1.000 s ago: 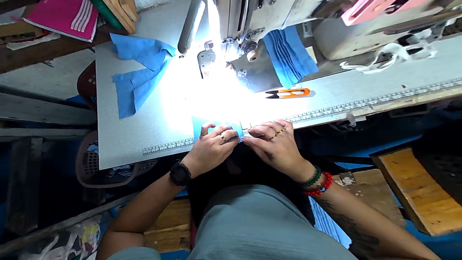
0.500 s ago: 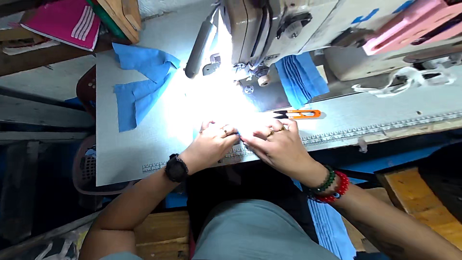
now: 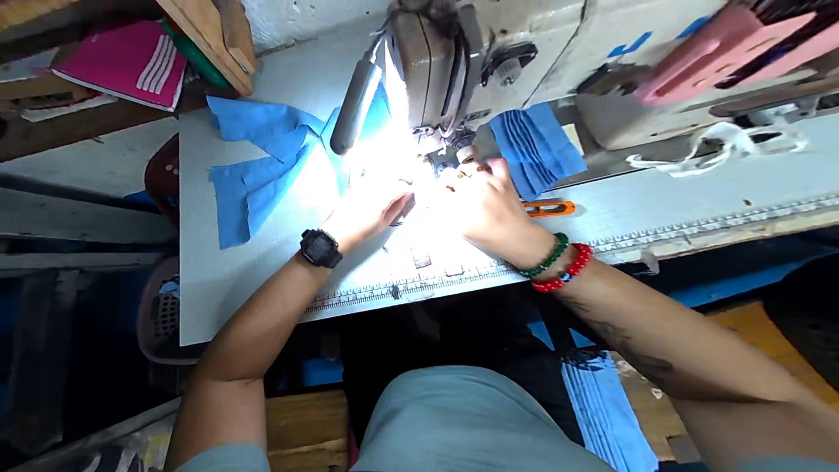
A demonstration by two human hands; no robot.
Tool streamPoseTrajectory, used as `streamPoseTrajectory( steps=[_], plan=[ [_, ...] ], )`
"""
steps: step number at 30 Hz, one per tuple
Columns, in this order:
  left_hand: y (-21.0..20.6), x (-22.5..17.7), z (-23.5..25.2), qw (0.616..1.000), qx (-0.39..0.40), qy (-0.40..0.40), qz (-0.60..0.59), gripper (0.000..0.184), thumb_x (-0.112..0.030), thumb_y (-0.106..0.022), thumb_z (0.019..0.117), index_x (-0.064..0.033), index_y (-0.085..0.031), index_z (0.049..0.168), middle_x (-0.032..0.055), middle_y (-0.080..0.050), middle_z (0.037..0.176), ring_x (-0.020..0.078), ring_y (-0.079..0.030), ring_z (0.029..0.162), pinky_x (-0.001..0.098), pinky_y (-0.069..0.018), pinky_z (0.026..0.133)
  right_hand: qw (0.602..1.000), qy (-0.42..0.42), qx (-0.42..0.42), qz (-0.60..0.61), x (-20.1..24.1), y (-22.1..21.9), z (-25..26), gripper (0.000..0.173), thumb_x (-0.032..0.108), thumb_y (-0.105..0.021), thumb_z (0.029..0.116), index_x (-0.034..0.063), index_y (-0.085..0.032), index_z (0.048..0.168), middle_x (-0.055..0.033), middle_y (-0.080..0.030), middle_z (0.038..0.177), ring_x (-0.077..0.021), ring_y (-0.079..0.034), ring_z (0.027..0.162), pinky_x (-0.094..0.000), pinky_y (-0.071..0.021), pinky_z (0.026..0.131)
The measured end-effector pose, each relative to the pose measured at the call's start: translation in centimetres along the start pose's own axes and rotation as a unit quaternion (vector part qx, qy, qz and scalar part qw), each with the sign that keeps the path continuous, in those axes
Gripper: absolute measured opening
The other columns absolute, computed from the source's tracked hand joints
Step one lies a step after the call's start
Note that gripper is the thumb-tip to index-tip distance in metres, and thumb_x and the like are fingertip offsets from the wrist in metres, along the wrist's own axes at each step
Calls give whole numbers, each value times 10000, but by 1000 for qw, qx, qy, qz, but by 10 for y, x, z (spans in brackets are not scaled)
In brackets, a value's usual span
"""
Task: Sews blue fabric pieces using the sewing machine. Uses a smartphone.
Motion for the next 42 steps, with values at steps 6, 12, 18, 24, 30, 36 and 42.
streamPoseTrajectory(
  steps=[6,12,18,24,30,36,42],
  plan=[
    [1,15,6,999,-38,16,27,184,-194,-587,1011,-135,-757,1048,26,-699,1218,204,-618,1201,569,-325,1102,999,-49,1,17,1,6,-11,154,108,-591,958,39,-709,1028,-184,-663,1106,-411,-601,1114,-631,-406,989],
    [29,-20,-6,989,-110,91,41,208,-187,-589,1011,-93,-766,1069,88,-736,1098,256,-683,1076,530,-488,1003,986,-121,-32,115,16,4,-79,416,467,-517,1033,181,-739,1238,-143,-684,1144,-350,-635,1112,-581,-513,905],
    [93,-74,-4,937,-283,158,-133,297,-93,-572,1014,-4,-609,1295,76,-583,740,145,-519,555,284,-475,510,974,-133,-155,98,17,3,-92,353,414,-550,1015,161,-783,1097,-100,-702,957,-290,-660,894,-491,-515,792],
    [91,-62,6,869,-314,254,-287,236,-234,-568,1060,-78,-662,1209,86,-611,752,136,-482,495,280,-433,457,973,-125,-177,78,19,4,-94,321,417,-562,1008,208,-796,1077,-60,-716,977,-233,-661,868,-429,-517,750],
    [88,-55,14,850,-324,292,-296,192,-218,-616,1036,-87,-713,1137,47,-584,660,120,-455,461,270,-399,437,972,-130,-190,53,20,3,-94,326,423,-536,1009,225,-795,1037,-31,-709,949,-218,-659,881,-408,-516,740],
    [78,-50,10,841,-386,248,-287,212,-154,-526,1056,2,-620,1164,65,-621,813,105,-566,626,287,-514,592,970,-119,-205,50,21,4,-95,306,403,-546,1001,231,-795,1047,-23,-711,969,-206,-658,900,-390,-515,743],
    [66,-54,2,707,-453,166,-518,156,-167,-400,1076,-106,-526,1144,-27,-624,919,49,-574,660,231,-516,629,972,-123,-199,34,20,1,-95,336,417,-518,997,215,-786,979,-20,-690,912,-207,-650,864,-395,-512,732]
  ],
)
Point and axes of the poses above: each hand's wrist, its own z-axis towards the middle knuckle, its own y-axis out of the back of the hand, x = y × z, the point moved 9 cm from there along z, towards the middle knuckle
